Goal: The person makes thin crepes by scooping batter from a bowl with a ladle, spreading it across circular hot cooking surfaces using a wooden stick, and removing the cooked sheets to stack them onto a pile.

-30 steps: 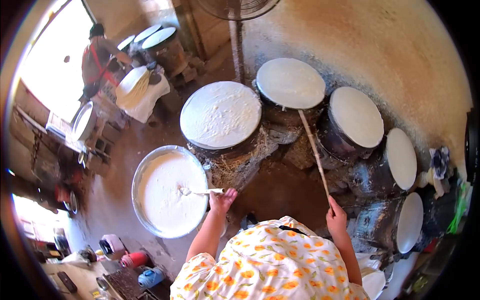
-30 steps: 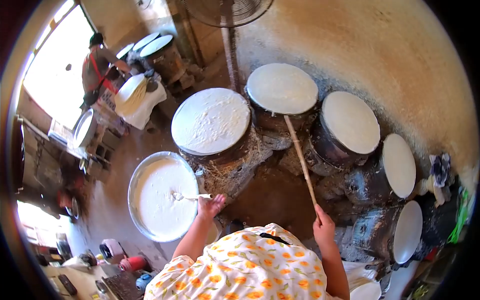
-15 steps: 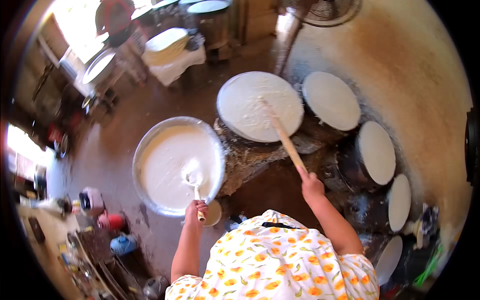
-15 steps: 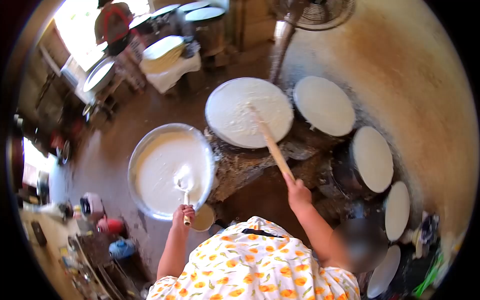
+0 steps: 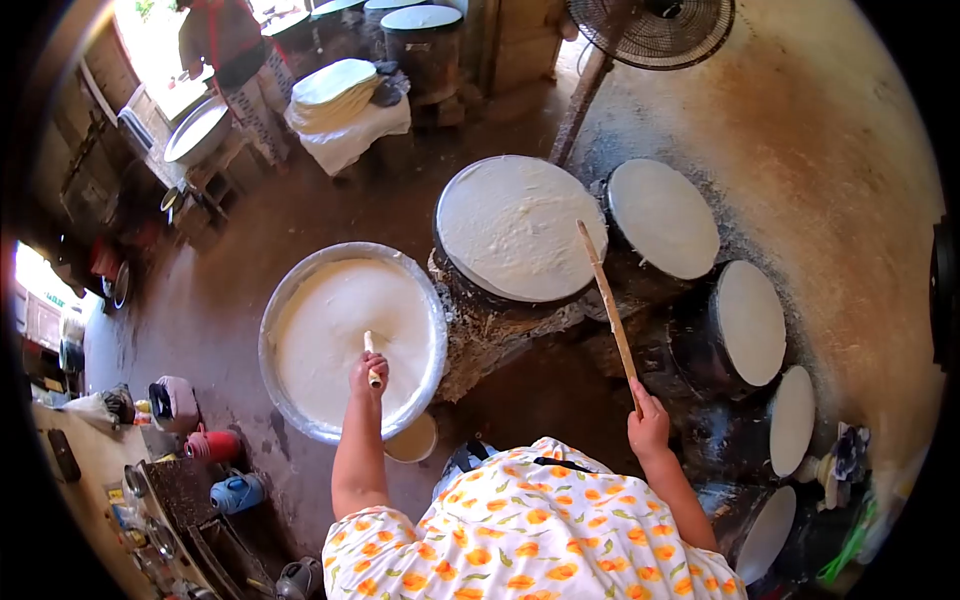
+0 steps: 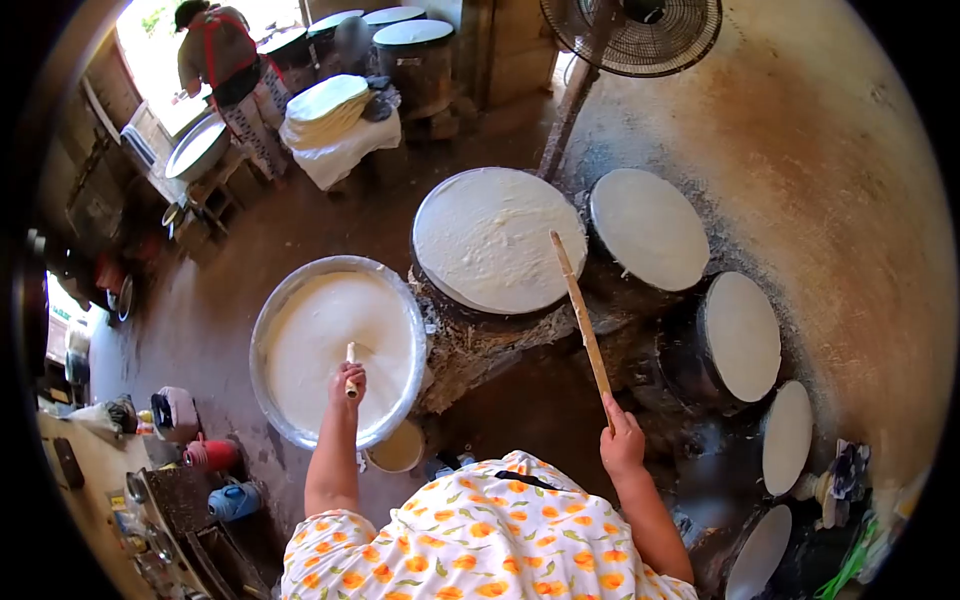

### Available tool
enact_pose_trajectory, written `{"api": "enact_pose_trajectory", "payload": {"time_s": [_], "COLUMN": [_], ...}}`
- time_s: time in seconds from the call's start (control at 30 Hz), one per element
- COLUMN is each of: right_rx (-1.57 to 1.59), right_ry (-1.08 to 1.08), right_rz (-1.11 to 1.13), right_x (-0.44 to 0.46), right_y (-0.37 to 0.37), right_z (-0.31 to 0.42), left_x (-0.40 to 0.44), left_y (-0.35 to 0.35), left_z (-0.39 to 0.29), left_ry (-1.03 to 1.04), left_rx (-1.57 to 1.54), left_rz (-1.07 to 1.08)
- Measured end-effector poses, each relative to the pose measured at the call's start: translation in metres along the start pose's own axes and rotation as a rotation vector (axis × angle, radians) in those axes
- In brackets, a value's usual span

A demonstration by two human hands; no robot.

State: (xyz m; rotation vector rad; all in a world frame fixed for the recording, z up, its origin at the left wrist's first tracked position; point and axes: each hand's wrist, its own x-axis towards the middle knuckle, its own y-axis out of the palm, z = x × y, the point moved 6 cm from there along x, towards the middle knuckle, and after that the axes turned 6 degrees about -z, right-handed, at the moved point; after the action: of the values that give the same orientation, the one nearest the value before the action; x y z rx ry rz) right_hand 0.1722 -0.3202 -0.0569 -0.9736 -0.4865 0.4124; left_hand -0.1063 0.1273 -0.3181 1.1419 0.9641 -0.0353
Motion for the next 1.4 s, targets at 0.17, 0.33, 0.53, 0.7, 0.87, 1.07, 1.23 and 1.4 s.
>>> {"api": "enact_pose_trajectory", "payload": {"time_s": [0.17, 0.33, 0.53, 0.7, 0.87, 1.07, 1.23, 1.4], "right_rx": [0.100, 0.188, 0.245, 0.305, 0.368, 0.411, 0.015, 0.522], "right_ry": [-0.048, -0.123, -0.234, -0.378, -0.479, -0.620, -0.481, 0.214], "right_rz": [-0.053, -0.039, 0.078, 0.110, 0.239, 0.276, 0.696, 1.229], "right_x": [-0.006, 0.005, 0.026, 0.037, 0.050, 0.058, 0.036, 0.015], "right_y": [-0.007, 0.003, 0.015, 0.032, 0.055, 0.111, 0.210, 0.233], "right_z": [-0.016, -0.018, 0.008, 0.037, 0.094, 0.179, 0.179, 0.143], "left_x": [-0.073, -0.165, -0.259, -0.321, -0.403, -0.396, -0.333, -0.360], "left_y": [0.042, 0.088, 0.117, 0.139, 0.191, 0.153, 0.057, 0.054], "left_z": [0.008, 0.040, 0.080, 0.088, 0.064, 0.043, 0.038, 0.049], "left_ry": [-0.069, -0.059, -0.040, 0.065, 0.436, 0.566, 0.202, 0.124], "left_rx": [-0.021, 0.001, -0.064, 0.020, 0.529, 0.657, 0.202, 0.089], "left_rz": [0.195, 0.373, 0.552, 0.561, 0.512, 0.193, 0.064, 0.151]}}
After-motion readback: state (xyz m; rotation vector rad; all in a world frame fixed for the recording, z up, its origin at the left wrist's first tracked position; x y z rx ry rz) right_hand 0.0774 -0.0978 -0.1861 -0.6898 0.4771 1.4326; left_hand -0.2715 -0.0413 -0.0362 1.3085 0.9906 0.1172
